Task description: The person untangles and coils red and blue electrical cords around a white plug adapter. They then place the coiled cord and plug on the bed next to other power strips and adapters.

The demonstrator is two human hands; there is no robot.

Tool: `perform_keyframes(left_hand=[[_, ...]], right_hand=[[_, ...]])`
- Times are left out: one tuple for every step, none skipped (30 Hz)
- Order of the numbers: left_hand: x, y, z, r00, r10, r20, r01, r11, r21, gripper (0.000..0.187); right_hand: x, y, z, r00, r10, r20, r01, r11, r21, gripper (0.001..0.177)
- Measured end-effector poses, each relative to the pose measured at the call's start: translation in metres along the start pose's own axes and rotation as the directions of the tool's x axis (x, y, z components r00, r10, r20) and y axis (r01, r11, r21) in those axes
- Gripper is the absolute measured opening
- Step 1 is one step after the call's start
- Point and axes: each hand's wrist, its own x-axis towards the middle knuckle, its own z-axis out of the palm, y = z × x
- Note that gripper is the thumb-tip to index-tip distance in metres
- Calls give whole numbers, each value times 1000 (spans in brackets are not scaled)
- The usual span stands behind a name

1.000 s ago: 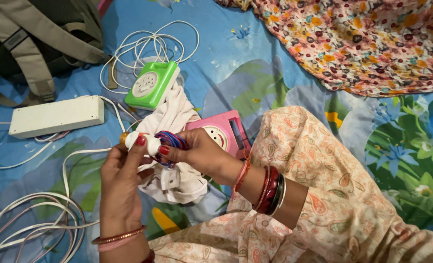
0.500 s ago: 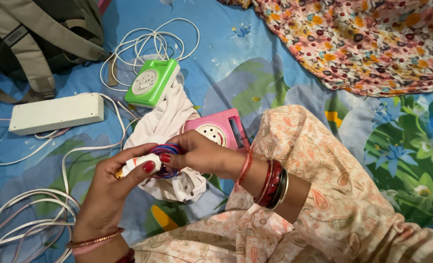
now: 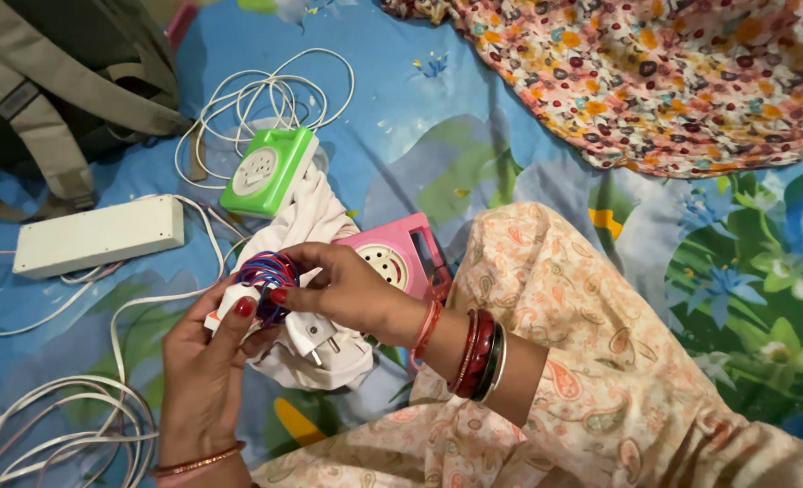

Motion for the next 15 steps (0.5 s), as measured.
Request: perform_keyframes(left_hand=[[0,-2,3,1000,-6,-9,6,1000,-22,46],[2,-5,6,1000,-12,-15,11,999,-47,46],[4,-9,10,1000,-20,-19,18,998,-65,46],[7,-14,14,999,-26,-22,24,996,-84,47],[10,-20,18,999,-33,-25,30,994,-102,47],[13,-26,23,999,-39,-28,37,995,-93,48],[17,-32,29,998,-46,-31,43,996,-83,48],[20,-36,34,998,-53,-36,51,996,-74,49],[24,-38,40,998,-47,-40,45,997,-66,48],[25,-41,47,998,-44,-50,41,997,-58,47],[25,-43,54,997,-40,-60,37,998,-50,46],[26,-44,62,997,-46,-61,43,998,-53,45],[27,-44,70,997,-53,-62,49,997,-56,44],[28,-44,79,996,-58,-65,54,996,-64,43],[29,-45,87,997,-60,-55,55,995,-88,41]], right_hand=[[-1,-2,-2,1000,17,0,-17,1000,-16,49],[-1,-3,-7,999,47,22,-48,998,34,51],[-2,-4,-11,996,76,46,-79,993,84,53],[-4,-6,-16,992,102,71,-111,985,131,55],[-6,-7,-21,992,112,55,-116,990,76,57],[-8,-8,-25,992,120,39,-121,992,21,59],[-9,-9,-30,992,128,23,-127,991,-34,61],[-10,-10,-36,992,129,17,-128,991,-29,63],[-10,-10,-43,991,130,11,-130,991,-24,64],[-12,-9,-48,991,135,10,-135,991,-17,66],[-13,-8,-55,994,111,12,-111,994,0,66],[-12,-8,-63,996,84,16,-85,996,14,67],[-12,-7,-71,998,58,19,-59,998,28,67],[-12,-8,-78,996,93,-10,-92,995,29,68],[-12,-8,-85,991,127,-39,-126,992,30,70]])
